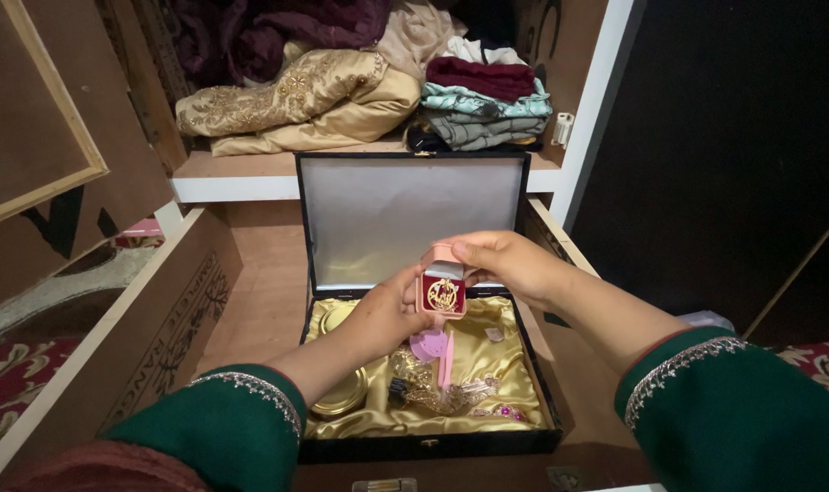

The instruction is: The person removes jewelry and small containers from a black jewelry box, inspects them, and places them into an adjacent drawer. Items handled include a pink container, a black hair clip, a gold chain, a small pink box with a gold ring, and a pink bow hair clip.

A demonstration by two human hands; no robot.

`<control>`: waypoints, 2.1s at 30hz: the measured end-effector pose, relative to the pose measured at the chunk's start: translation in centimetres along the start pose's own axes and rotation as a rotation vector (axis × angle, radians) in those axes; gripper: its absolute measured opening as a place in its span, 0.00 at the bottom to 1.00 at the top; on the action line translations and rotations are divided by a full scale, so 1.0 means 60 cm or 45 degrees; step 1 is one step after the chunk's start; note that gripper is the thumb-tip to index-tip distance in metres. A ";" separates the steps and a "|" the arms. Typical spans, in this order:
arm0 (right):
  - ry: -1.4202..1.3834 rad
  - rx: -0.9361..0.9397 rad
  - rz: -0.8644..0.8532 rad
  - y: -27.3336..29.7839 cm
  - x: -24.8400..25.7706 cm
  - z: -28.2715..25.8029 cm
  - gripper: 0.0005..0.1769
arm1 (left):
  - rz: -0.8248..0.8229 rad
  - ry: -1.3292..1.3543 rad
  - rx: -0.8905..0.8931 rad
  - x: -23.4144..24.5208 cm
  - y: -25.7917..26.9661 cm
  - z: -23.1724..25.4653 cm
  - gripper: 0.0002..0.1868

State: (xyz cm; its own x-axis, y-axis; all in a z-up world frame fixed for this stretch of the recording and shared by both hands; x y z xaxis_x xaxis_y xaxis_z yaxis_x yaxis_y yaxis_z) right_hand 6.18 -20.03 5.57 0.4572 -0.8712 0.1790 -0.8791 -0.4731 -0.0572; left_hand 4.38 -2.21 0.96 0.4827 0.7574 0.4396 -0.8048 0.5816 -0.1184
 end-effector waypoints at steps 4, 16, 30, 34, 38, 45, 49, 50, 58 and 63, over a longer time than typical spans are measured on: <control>0.099 -0.023 -0.055 0.004 -0.009 -0.016 0.26 | 0.013 -0.009 0.010 0.000 -0.004 -0.005 0.45; 0.318 0.061 -0.042 -0.006 -0.016 -0.017 0.23 | -0.012 0.246 -0.084 0.001 -0.012 -0.022 0.44; 0.513 0.060 0.023 0.010 -0.029 -0.037 0.22 | -0.001 0.332 -0.092 -0.002 -0.026 -0.040 0.40; 0.477 0.176 0.020 0.004 -0.024 -0.025 0.21 | -0.013 0.390 -0.090 -0.002 -0.032 -0.047 0.30; 0.569 0.279 0.005 -0.001 -0.027 -0.023 0.20 | 0.007 0.511 -0.079 -0.004 -0.046 -0.066 0.23; 0.643 0.313 -0.022 -0.005 -0.027 -0.015 0.21 | 0.027 0.558 -0.084 -0.004 -0.042 -0.056 0.16; 0.664 0.316 -0.038 -0.004 -0.028 -0.015 0.21 | 0.032 0.583 -0.081 -0.005 -0.039 -0.047 0.15; 0.670 0.326 -0.038 -0.003 -0.029 -0.016 0.21 | 0.037 0.583 -0.072 -0.005 -0.039 -0.049 0.15; 0.695 0.334 -0.060 0.007 -0.036 -0.027 0.22 | 0.079 0.667 -0.061 0.002 -0.042 -0.059 0.21; 0.324 0.080 0.126 -0.020 0.009 0.003 0.24 | 0.103 0.703 -0.070 0.005 -0.043 -0.068 0.37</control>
State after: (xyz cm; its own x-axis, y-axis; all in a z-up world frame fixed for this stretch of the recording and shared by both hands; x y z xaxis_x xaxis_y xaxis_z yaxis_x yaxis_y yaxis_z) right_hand 7.48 -19.93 5.56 0.3142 -0.8564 0.4098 -0.9041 -0.4016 -0.1462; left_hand 8.02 -2.28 -2.25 0.5413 0.8346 -0.1023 -0.8347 0.5187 -0.1848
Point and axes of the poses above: each hand's wrist, its own y-axis away from the middle knuckle, its own x-axis out of the back of the hand, z = x × y, the point moved 5 cm from there along -y, towards the middle knuckle, and after that the axes turned 10 degrees about -z, right-handed, at the moved point
